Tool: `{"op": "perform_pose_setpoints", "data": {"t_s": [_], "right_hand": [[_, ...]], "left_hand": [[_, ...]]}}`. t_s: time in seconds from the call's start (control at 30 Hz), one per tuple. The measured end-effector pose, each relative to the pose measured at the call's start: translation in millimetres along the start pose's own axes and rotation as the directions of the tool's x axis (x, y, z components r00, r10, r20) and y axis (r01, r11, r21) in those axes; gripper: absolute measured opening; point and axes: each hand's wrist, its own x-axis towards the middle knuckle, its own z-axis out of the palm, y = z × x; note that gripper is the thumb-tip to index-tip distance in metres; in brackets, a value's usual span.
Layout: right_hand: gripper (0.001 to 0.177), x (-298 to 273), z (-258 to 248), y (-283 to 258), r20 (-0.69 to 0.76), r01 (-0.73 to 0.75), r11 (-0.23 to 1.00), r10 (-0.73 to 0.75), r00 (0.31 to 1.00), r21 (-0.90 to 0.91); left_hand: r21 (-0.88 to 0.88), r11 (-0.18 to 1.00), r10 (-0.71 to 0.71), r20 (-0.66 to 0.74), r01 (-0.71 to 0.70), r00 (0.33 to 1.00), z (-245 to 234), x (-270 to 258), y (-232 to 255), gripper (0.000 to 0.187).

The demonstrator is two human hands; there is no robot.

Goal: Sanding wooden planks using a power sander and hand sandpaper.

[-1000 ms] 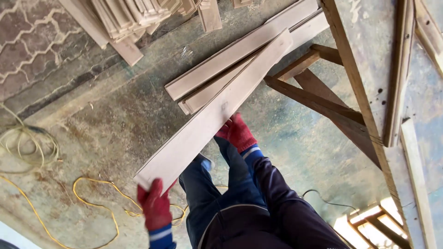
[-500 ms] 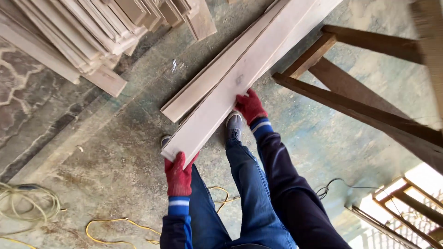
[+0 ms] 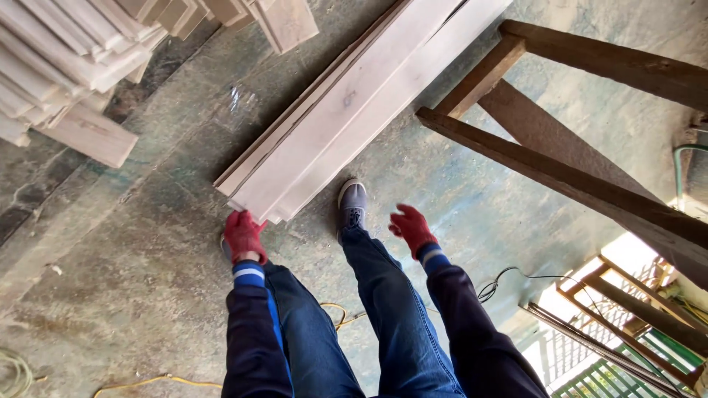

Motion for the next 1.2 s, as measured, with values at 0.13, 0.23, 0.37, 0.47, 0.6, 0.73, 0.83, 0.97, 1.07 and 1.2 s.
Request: {"op": "perform_pose_setpoints", "data": {"t_s": [0.13, 0.23, 0.37, 0.47, 0.6, 0.73, 0.83, 0.97, 1.07, 1.2], "right_hand": [[0.063, -27.7, -40.4, 24.4, -0.13, -0.098, 0.993, 0.089, 0.988, -0.068], [0.065, -39.2, -61.1, 36.4, -0.128, -0.079, 0.987, 0.061, 0.99, -0.143], [0.064, -57.2, -63.7, 49.6, -0.091, -0.046, 0.988, 0.033, 0.995, -0.147], [0.06, -91.2, -58.1, 53.5, -0.039, 0.002, 0.978, -0.01, 0.999, -0.208], [0.061, -164.6, -60.5, 74.8, 0.012, 0.123, 0.991, -0.122, 0.992, -0.055], [0.052, -318.1, -95.2, 76.2, -0.03, 0.109, 0.902, -0.107, 0.994, 0.419], [0.052, -399.1, -130.3, 127.0, -0.079, 0.004, 0.87, 0.04, 0.996, 0.493], [0.05, -391.4, -162.0, 286.7, -0.181, 0.035, 0.671, 0.149, 0.972, 0.74], [0.045, -417.5, -176.1, 379.5, -0.289, 0.107, 0.502, 0.301, 0.909, 0.858], [0.028, -412.5, -189.0, 495.5, -0.428, 0.092, 0.828, 0.187, 0.884, 0.553]], "left_hand": [[0.38, 0.925, 0.077, -0.128, -0.023, 0.989, -19.9, 20.9, -4.4, 0.013], [0.72, 0.687, 0.269, -0.122, -0.102, 0.955, -49.8, 6.9, 15.8, 0.021], [0.884, 0.453, 0.188, 0.034, -0.118, 0.982, -77.3, -50.2, 27.2, 0.035], [0.636, 0.681, 0.369, 0.129, -0.363, 0.92, -87.4, -111.1, 41.5, 0.024], [0.811, 0.55, 0.123, 0.157, -0.199, 0.98, -88.8, -205.8, 83.9, 0.039], [0.673, 0.709, -0.082, 0.376, -0.211, 0.923, -73.5, -286.0, 149.3, 0.034], [0.696, 0.338, 0.076, 0.651, -0.634, 0.755, -49.0, -328.1, 206.9, 0.037], [0.793, 0.291, -0.007, 0.561, -0.535, 0.828, -14.5, -409.9, 299.8, 0.032], [0.768, -0.084, 0.046, 0.64, -0.635, 0.767, 32.5, -414.8, 315.1, 0.035], [0.258, -0.71, -0.218, 0.804, -0.655, 0.553, 146.1, -480.8, 256.3, 0.031]]}}
